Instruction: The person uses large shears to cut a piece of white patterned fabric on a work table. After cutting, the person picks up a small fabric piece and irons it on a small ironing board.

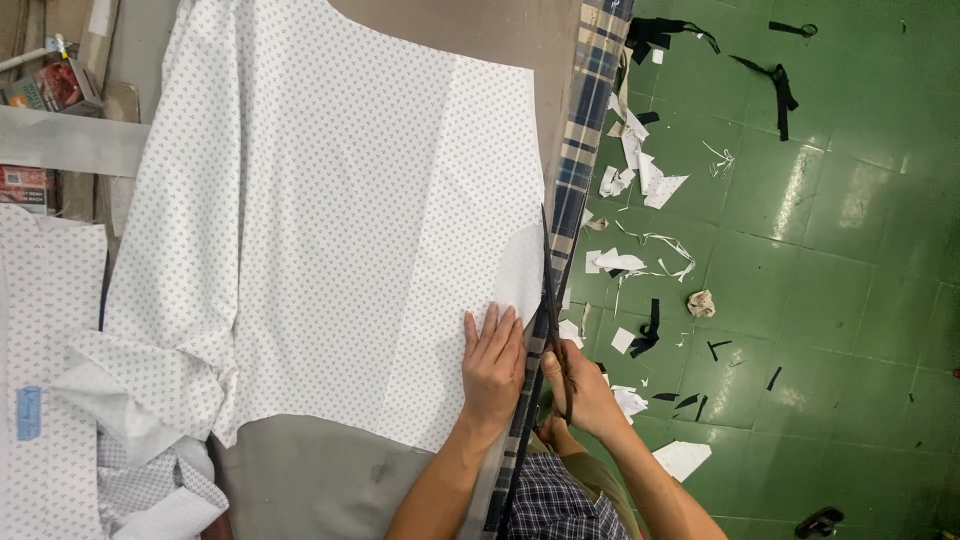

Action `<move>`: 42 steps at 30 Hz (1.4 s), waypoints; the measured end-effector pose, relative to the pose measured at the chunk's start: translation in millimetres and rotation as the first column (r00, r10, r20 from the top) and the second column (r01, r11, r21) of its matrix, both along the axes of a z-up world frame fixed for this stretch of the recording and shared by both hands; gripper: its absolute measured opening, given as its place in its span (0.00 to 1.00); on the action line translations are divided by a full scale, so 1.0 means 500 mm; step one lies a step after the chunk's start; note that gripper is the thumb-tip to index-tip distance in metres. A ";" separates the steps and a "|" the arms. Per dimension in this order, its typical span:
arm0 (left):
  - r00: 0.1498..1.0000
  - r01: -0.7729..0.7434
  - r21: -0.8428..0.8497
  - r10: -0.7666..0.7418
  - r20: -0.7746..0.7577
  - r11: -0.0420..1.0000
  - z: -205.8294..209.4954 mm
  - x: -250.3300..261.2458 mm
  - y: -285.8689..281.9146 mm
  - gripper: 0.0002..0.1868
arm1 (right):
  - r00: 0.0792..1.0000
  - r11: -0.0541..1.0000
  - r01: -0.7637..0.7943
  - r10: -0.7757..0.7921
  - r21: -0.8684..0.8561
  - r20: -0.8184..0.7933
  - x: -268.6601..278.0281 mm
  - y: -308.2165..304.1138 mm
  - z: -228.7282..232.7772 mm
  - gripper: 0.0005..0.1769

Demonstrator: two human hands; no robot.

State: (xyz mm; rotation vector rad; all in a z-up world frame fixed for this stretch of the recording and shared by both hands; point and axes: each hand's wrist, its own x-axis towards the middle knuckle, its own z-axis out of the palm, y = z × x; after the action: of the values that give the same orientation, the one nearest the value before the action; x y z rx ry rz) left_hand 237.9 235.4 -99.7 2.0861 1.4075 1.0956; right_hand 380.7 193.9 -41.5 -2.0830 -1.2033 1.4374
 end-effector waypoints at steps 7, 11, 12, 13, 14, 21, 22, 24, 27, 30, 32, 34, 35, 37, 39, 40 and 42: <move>1.000 0.019 -0.112 -0.017 0.020 0.994 0.008 -0.004 -0.002 0.12 | 0.976 0.997 0.032 -0.045 -0.067 -0.215 0.008 0.024 0.058 0.35; 1.000 0.010 -0.136 -0.006 0.030 0.991 0.024 -0.006 0.001 0.12 | 0.974 0.998 0.009 -0.021 -0.055 -0.226 0.023 0.056 0.056 0.35; 0.999 0.009 -0.136 -0.004 0.035 0.991 0.028 -0.007 0.003 0.12 | 0.977 0.998 -0.008 -0.006 -0.061 -0.215 0.023 0.066 0.059 0.36; 0.999 0.009 -0.137 -0.004 0.034 0.991 0.026 -0.007 0.002 0.12 | 0.976 0.998 -0.008 -0.006 -0.062 -0.217 0.018 0.077 0.070 0.36; 1.000 0.008 -0.145 -0.004 0.030 0.989 0.023 -0.007 0.001 0.12 | 0.980 0.998 -0.008 -0.003 -0.055 -0.199 0.013 0.089 0.080 0.37; 0.999 0.016 -0.178 -0.011 0.032 0.984 0.009 -0.008 -0.005 0.13 | 0.992 0.999 0.028 -0.034 -0.045 -0.121 0.021 0.077 0.011 0.32; 0.999 0.015 -0.180 -0.009 0.034 0.984 0.011 -0.008 -0.004 0.13 | 0.992 0.999 0.027 -0.032 -0.046 -0.120 0.016 0.085 0.027 0.32; 0.999 0.015 -0.174 -0.008 0.036 0.985 0.014 -0.008 -0.001 0.13 | 0.997 0.998 0.013 -0.017 -0.054 -0.074 0.005 0.102 0.057 0.30; 0.999 0.013 -0.165 -0.006 0.044 0.986 0.020 -0.009 0.002 0.14 | 0.994 0.998 0.035 -0.041 -0.056 -0.106 0.003 0.106 0.072 0.31; 0.993 0.088 -0.036 -0.085 0.080 0.995 0.012 -0.019 0.007 0.16 | 0.961 0.954 0.067 -0.141 -0.294 -0.238 0.010 0.125 0.108 0.32; 0.993 0.083 -0.039 -0.079 0.085 0.996 0.000 -0.017 0.001 0.16 | 0.979 0.956 0.024 -0.082 -0.293 -0.188 0.017 0.140 0.101 0.35; 0.993 0.081 -0.039 -0.078 0.088 0.996 0.001 -0.016 0.003 0.16 | 0.990 0.956 -0.016 -0.027 -0.292 -0.140 0.017 0.160 0.103 0.38; 0.992 0.076 -0.023 -0.073 0.105 0.997 0.009 -0.018 0.007 0.15 | 0.992 0.957 0.001 -0.037 -0.290 -0.119 0.013 0.171 0.108 0.33; 0.990 0.073 -0.010 -0.072 0.121 0.997 0.016 -0.018 0.011 0.15 | 0.994 0.957 0.020 -0.051 -0.290 -0.099 0.007 0.187 0.115 0.31; 0.987 0.075 -0.024 -0.071 0.141 0.997 0.015 -0.019 0.008 0.16 | 0.995 0.959 0.039 -0.063 -0.281 -0.078 0.002 0.194 0.118 0.30; 0.987 0.080 -0.031 -0.075 0.139 0.996 0.015 -0.018 0.010 0.16 | 0.994 0.957 0.043 -0.068 -0.287 -0.080 0.002 0.194 0.113 0.30; 0.987 0.068 -0.019 -0.065 0.150 0.997 0.014 -0.017 0.011 0.15 | 0.996 0.975 0.017 -0.035 -0.223 -0.078 0.004 0.193 0.100 0.31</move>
State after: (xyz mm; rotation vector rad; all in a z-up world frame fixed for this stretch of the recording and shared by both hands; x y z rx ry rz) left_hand 229.5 240.9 -92.8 1.9752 1.2650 1.1760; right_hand 382.7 290.2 8.5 -2.1497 -1.0212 1.6956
